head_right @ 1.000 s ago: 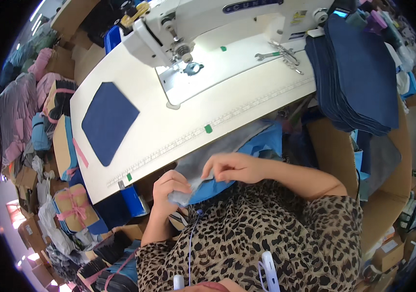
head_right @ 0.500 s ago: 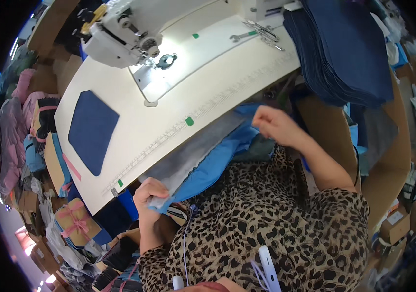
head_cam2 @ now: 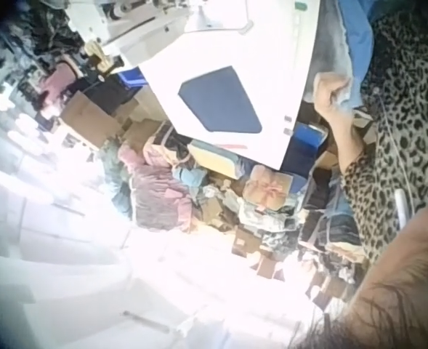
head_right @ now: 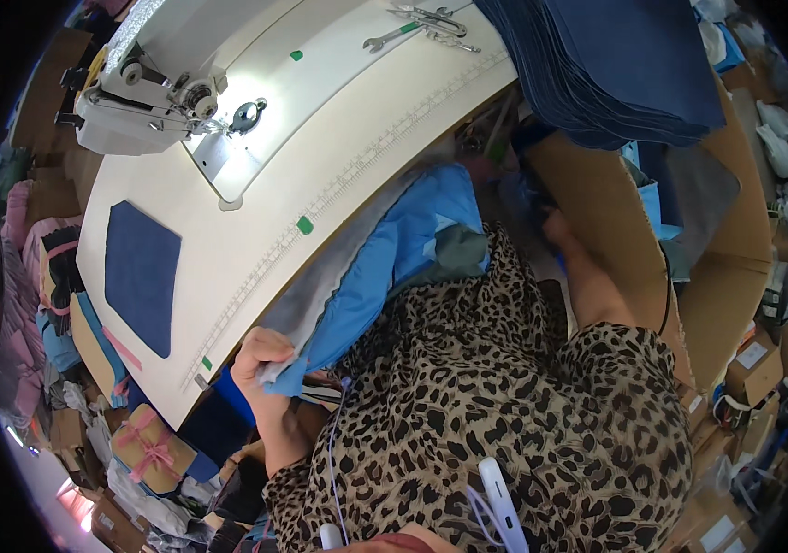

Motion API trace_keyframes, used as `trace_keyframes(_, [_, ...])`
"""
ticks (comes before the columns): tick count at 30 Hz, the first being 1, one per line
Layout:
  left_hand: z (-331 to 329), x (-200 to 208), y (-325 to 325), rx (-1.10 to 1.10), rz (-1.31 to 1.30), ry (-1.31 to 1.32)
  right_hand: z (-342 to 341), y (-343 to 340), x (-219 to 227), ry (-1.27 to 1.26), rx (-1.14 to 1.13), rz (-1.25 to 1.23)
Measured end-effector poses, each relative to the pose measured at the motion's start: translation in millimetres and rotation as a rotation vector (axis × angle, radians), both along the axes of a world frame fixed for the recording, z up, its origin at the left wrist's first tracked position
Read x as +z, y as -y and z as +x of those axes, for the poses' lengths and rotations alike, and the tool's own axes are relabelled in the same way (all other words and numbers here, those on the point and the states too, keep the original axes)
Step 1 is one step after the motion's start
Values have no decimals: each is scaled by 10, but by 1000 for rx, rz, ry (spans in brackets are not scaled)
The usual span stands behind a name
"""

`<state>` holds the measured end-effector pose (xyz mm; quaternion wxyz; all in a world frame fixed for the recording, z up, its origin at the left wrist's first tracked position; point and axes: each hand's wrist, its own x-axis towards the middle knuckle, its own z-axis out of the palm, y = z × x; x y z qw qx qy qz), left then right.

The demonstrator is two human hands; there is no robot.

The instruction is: Assembling a blue leather or fabric product by manually inserting a white lining material into the outer shell.

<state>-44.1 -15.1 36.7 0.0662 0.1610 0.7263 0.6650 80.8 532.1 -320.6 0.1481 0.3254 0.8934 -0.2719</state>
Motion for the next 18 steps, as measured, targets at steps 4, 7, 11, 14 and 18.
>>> trace_keyframes(4, [56,4,2,74,21,13,-20,167,55,15,20,71])
trace_keyframes(7, [35,-19,-27,46,21,3,104,132,-98,-20,-64,190])
trace_keyframes(11, [-20,-14,-65,29,22,-2,181,41,-262,-326,-45,473])
trace_keyframes(14, [-40,-37,-72,27,28,-17,181,-12,-236,-399,22,312])
trace_keyframes(18, [-27,-49,-70,37,43,-25,120,93,-11,-125,-14,207])
